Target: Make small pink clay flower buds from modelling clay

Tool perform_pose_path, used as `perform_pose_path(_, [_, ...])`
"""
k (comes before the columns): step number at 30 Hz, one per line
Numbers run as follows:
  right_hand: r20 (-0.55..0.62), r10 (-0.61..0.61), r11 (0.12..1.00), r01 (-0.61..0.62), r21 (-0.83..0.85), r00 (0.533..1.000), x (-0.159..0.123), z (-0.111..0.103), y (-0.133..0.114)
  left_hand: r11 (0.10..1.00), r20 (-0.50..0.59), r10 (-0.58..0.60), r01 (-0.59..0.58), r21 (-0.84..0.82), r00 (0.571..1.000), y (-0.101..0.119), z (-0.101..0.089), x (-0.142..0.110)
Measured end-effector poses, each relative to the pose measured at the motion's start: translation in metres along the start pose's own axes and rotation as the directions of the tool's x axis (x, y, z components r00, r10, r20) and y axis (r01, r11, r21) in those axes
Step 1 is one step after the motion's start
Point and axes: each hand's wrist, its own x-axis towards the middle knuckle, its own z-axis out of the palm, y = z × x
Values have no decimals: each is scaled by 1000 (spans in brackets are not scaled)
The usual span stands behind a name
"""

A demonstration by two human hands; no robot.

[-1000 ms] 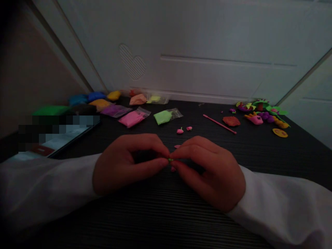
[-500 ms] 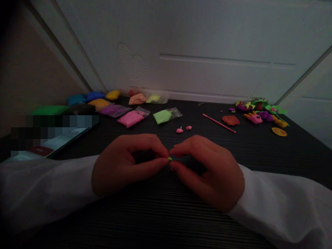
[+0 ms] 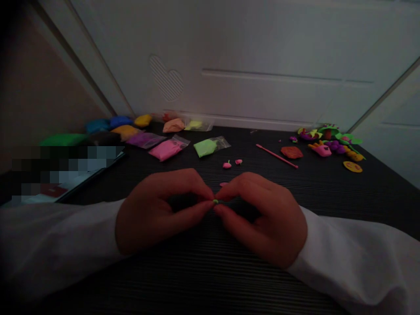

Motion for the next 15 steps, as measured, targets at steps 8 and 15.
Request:
perform_pose_path(8, [-27, 0, 999, -1, -35, 1000, 1, 0, 0, 999, 25, -14, 13, 48, 1000, 0, -1, 0])
perform_pose_path(15, [-1, -29, 995, 29, -93, 1000, 3, -3, 0, 997, 50, -43, 39, 73, 998, 3, -2, 1])
